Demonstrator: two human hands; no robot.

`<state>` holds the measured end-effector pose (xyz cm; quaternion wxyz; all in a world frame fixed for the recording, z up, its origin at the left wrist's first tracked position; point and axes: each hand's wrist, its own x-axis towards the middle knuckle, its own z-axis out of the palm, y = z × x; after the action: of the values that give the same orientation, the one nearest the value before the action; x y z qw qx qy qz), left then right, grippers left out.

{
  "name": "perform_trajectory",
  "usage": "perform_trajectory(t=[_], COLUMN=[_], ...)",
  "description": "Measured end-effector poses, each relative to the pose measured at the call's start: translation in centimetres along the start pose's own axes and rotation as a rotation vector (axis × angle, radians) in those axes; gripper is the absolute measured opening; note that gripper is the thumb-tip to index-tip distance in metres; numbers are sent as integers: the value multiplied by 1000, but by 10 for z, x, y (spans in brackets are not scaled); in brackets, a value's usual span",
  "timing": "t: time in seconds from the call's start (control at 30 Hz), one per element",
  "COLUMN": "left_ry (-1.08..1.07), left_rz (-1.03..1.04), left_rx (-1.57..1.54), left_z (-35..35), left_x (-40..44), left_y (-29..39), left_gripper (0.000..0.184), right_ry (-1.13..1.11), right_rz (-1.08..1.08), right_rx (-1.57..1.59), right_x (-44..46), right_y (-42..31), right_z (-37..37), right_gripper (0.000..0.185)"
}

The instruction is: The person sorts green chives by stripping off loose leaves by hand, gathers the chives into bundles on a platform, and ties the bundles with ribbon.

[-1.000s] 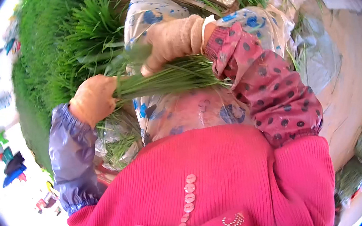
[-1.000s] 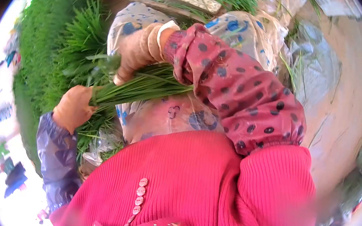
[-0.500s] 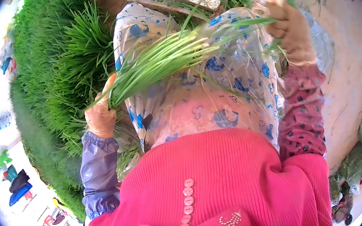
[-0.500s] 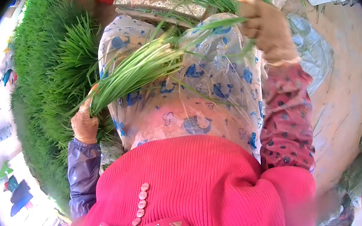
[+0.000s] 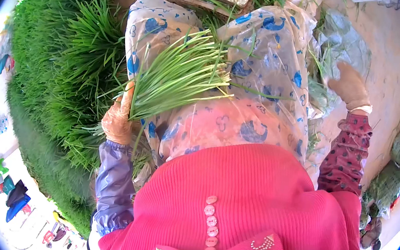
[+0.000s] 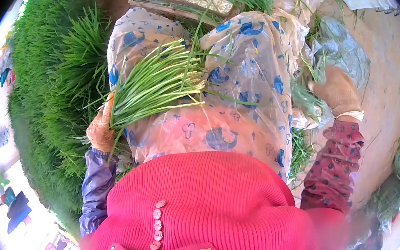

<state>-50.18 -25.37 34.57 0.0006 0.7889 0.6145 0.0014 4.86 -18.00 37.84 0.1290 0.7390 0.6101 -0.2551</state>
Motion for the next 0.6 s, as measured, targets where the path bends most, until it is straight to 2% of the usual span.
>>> perform_trajectory(t=[0.03, 0.1, 0.17, 0.2, 0.27, 0.33, 0.37, 0.4, 0.43, 0.47, 0.5, 0.53, 0.57, 0.6], left_ry=[4, 6, -30, -10, 23, 28, 37, -36, -34, -2, 30, 101, 107, 128], left_rz=[-6, 20, 8, 24, 51, 38, 24, -69, -81, -141, -205, -222, -231, -195], left_rx=[5, -8, 25, 24, -15, -38, -63, -50, -54, -252, -452, -723, -732, -742], left_z=[-1, -7, -10, -10, -15, -19, -21, -22, -18, -11, -3, 15, 19, 19], left_x=[1, 5, 7, 9, 12, 12, 11, 7, 5, 0, -6, -11, -7, 1], left_y=[1, 4, 2, 2, 4, 3, 2, 2, 0, -4, -8, -14, -18, -20], left_gripper=[77, 76, 76, 76, 73, 72, 72, 63, 63, 58, 52, 46, 46, 43], right_ry=[116, 57, -50, -156, -119, -182, -184, -135, -269, -395, -696, -745, -720, -682], right_rz=[-63, -381, -825, -873, -1150, -1029, -1032, -1027, -964, -898, -753, -800, -885, -829], right_rx=[-2, 760, 956, 967, 763, 466, 467, 366, 294, 211, 153, 239, 294, 363], right_x=[3, 5, 19, 21, 39, 45, 50, 56, 54, 51, 38, 33, 34, 32], right_y=[-24, -90, -153, -187, -245, -277, -276, -272, -265, -258, -246, -229, -214, -206], right_z=[-8, -18, -15, -11, 11, 23, 40, 62, 59, 56, 35, 31, 31, 30], right_gripper=[60, 52, 42, 44, 52, 64, 64, 71, 78, 87, 95, 107, 101, 85])
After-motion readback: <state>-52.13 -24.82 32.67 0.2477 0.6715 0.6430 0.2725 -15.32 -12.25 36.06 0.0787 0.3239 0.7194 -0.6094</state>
